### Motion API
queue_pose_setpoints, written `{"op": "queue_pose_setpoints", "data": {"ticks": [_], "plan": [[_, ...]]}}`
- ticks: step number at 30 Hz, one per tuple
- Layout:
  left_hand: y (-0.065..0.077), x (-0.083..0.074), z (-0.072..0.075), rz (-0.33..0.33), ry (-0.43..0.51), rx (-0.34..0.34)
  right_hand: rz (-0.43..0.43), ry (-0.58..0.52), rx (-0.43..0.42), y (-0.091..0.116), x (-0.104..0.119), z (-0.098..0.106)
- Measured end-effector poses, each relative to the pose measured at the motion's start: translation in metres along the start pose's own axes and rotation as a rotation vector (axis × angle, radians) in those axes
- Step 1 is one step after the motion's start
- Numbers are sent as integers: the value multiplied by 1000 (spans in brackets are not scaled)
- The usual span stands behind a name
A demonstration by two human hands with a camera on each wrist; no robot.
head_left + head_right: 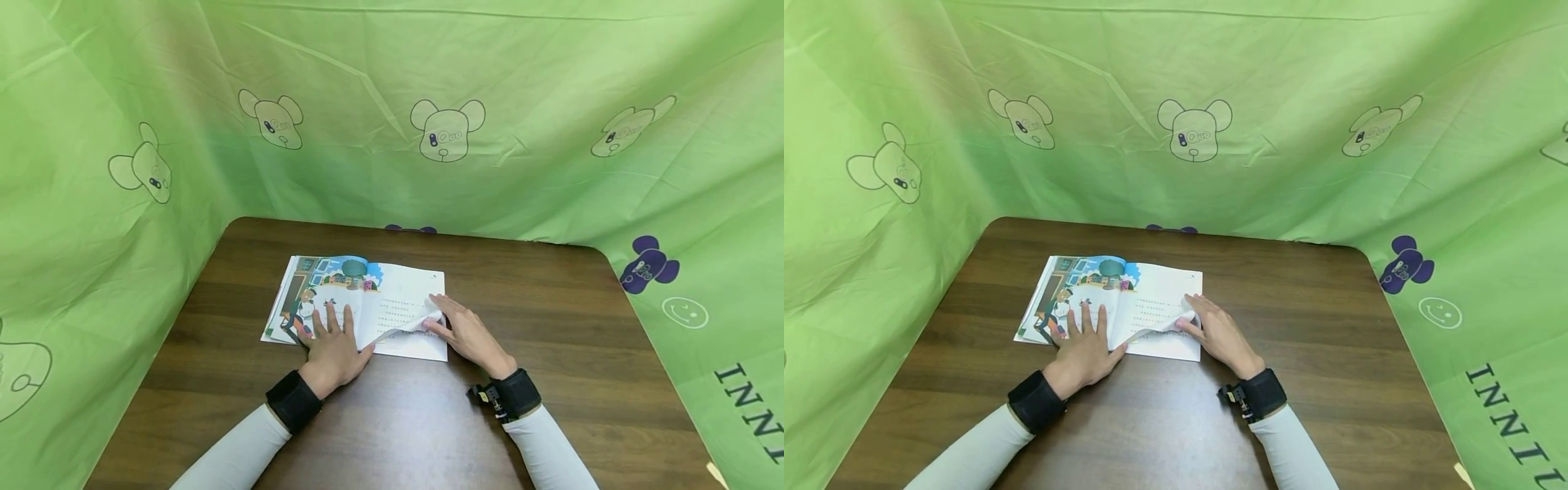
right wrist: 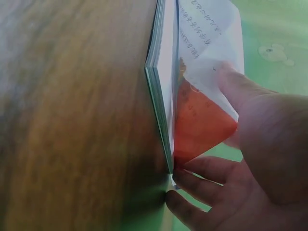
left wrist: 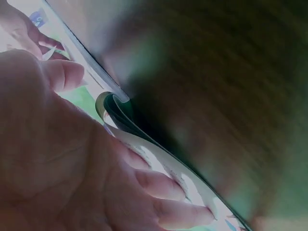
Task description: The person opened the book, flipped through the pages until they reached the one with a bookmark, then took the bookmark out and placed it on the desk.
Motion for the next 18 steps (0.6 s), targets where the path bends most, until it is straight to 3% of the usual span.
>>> {"op": "queue_pose_setpoints", "data": {"ticks": [9, 18], "plan": [[1, 0, -1, -1, 24, -14, -108, -25, 25, 2, -9, -1], [1, 6, 4, -18, 127, -106, -96, -19, 145, 2, -8, -5]]}}
Point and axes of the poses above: each hand's wrist, its own y-axis away from the middle knuckle, its own z-axis out of the back of the hand, x = y × z, the point moved 6 cm from there along -y, towards the middle knuckle, and after that the axes turned 15 degrees about x, right-handed, at the moved point
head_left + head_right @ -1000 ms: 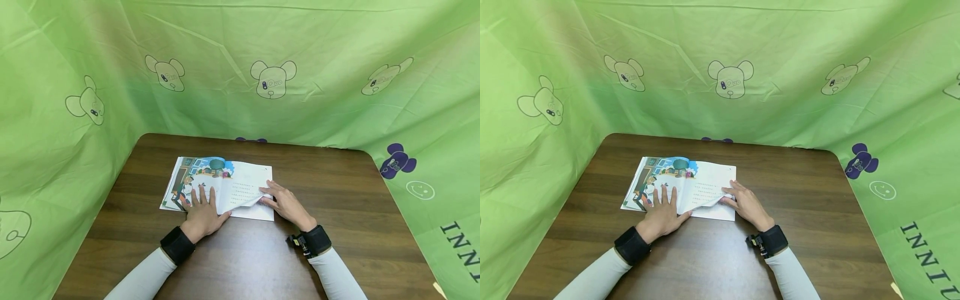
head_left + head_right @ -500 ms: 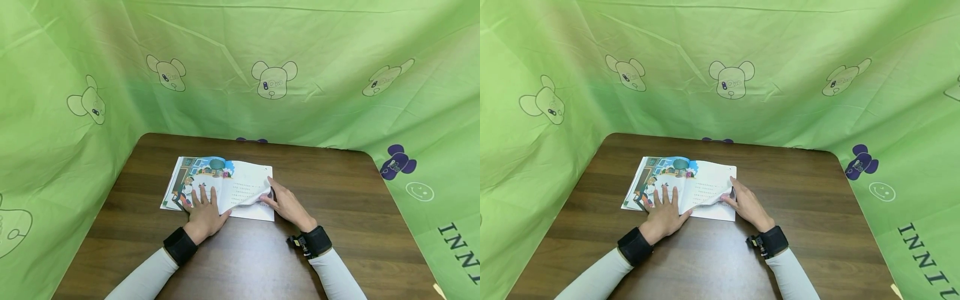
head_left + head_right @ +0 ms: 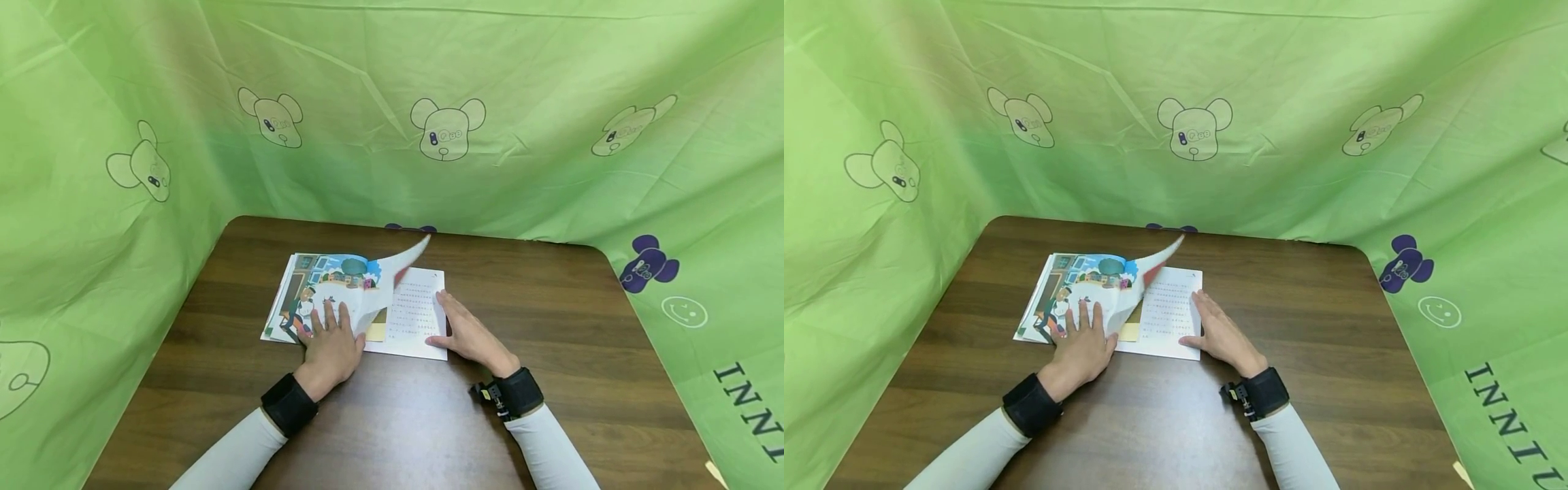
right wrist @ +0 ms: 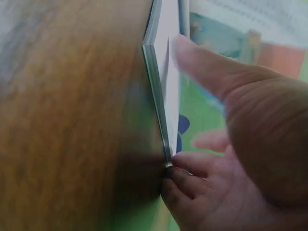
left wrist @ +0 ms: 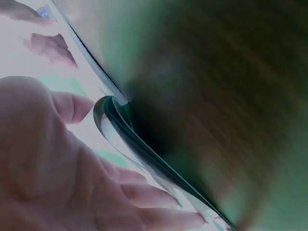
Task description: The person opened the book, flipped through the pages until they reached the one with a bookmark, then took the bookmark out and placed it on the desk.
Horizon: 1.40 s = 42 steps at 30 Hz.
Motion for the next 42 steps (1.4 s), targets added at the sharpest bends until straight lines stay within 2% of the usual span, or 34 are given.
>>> {"op": "queue_pose_setpoints", "data": {"ticks": [4, 10, 14, 18, 22, 25, 29, 35, 38, 42], "plan": [[0, 8, 6, -6, 56, -63, 13, 20, 29, 0, 1, -2], [3, 22, 21, -78, 130, -265, 5, 41, 42, 0, 1, -3], [4, 35, 31, -85, 179, -333, -4, 40, 50, 0, -1, -4], [4, 45, 41, -77, 147, -393, -6, 38, 50, 0, -1, -3], [5, 49, 45, -98, 30, -463, -4, 35, 44, 1, -1, -3], [5, 47, 43, -112, -34, -459, -1, 37, 42, 1, -1, -3], [1, 40, 38, -147, -124, -388, -6, 31, 41, 2, -1, -4], [-2, 27, 30, -295, -279, -294, -17, 22, 50, 1, -1, -4], [0, 22, 26, -361, -312, -264, -16, 21, 52, 1, -1, -4], [1, 20, 22, -376, -325, -192, -15, 25, 53, 2, -1, -4]]}}
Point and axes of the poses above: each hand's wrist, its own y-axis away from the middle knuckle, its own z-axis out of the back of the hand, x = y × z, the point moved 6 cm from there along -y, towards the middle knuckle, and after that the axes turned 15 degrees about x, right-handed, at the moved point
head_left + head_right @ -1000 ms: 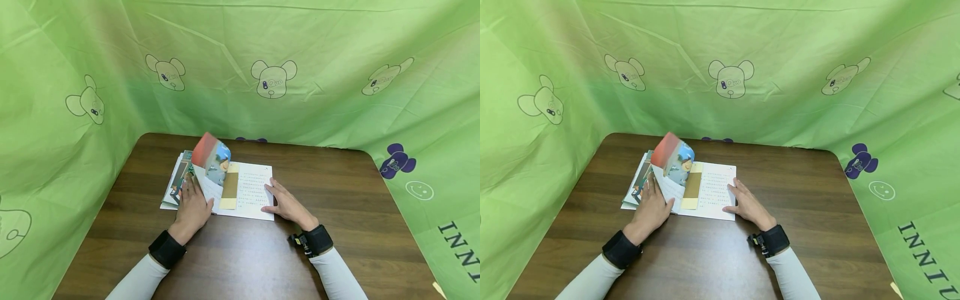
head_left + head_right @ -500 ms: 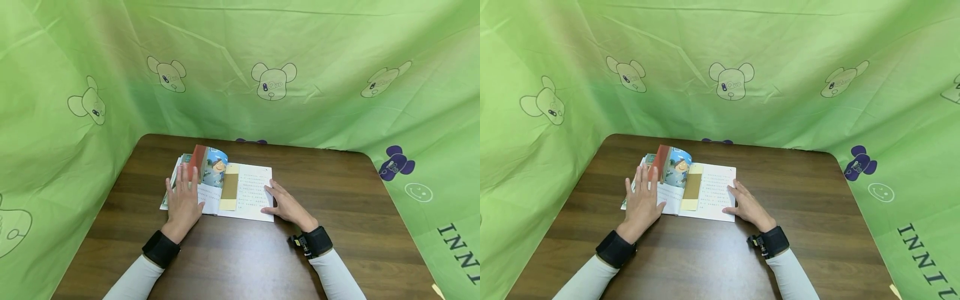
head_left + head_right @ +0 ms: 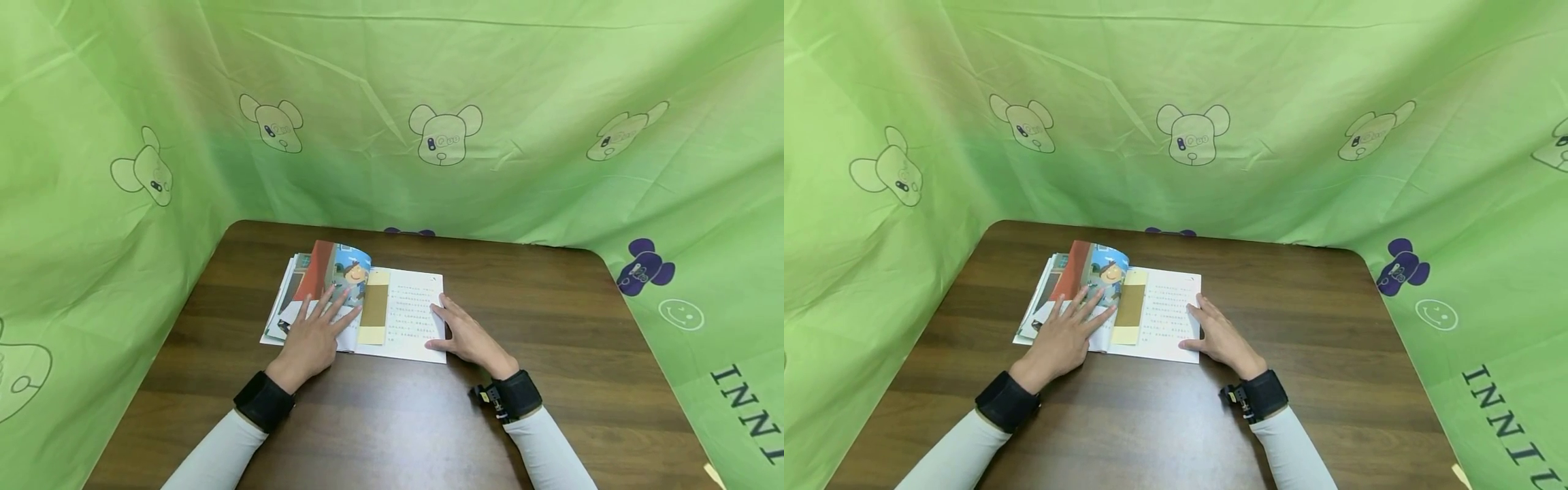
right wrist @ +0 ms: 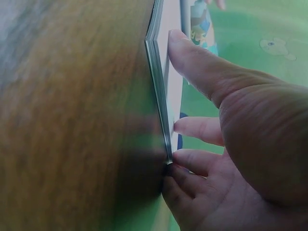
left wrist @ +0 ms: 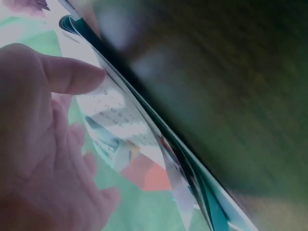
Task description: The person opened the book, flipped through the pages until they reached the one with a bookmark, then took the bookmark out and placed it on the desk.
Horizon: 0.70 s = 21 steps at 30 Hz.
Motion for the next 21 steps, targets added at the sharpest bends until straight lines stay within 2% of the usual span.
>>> {"op": "queue_pose_setpoints", "data": {"ticks": [6, 12, 15, 21], "plan": [[2, 3, -10, 53, 132, 132, 8, 1, -7, 2, 1, 0], [4, 5, -16, 115, 263, 191, 7, -5, -12, 1, 0, 1], [5, 6, -17, 138, 281, 203, 5, -5, -8, 0, 1, 1], [5, 6, -20, 156, 246, 213, 9, 4, -5, 0, 0, 0]]}}
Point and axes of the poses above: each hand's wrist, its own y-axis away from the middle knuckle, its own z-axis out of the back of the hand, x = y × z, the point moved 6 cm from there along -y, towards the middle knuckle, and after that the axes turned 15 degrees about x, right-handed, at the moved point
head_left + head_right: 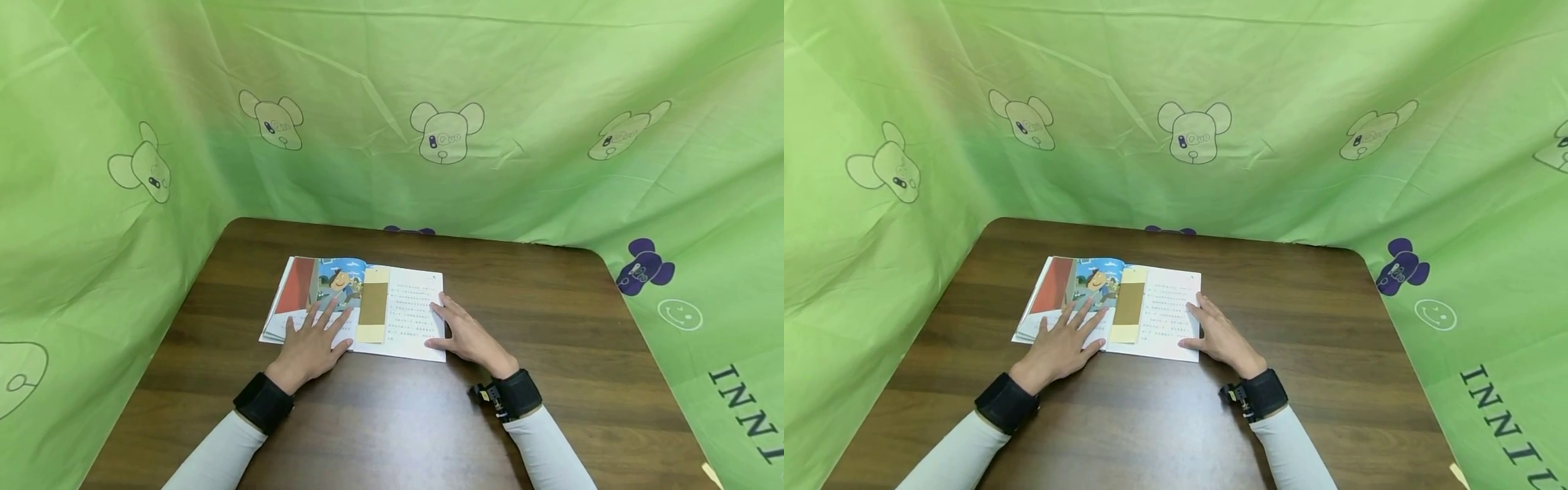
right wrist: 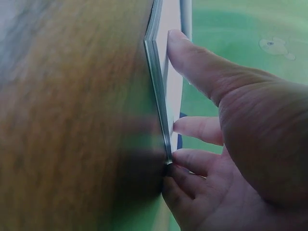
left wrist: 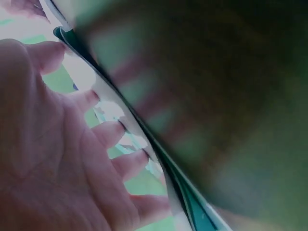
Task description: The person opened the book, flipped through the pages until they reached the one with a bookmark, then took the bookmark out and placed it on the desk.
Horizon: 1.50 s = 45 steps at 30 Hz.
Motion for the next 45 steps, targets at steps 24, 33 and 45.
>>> {"op": "queue_pose_setpoints", "data": {"ticks": [24, 33, 45], "plan": [[0, -2, 6, 22, 7, 74, -92, -1000, -27, -49, 26, 14], [0, -1, 0, 29, 10, 80, -88, -1385, 46, -78, 28, -3], [-1, -1, -1, 14, 13, 48, -113, -1396, 14, -102, 46, -20]]}}
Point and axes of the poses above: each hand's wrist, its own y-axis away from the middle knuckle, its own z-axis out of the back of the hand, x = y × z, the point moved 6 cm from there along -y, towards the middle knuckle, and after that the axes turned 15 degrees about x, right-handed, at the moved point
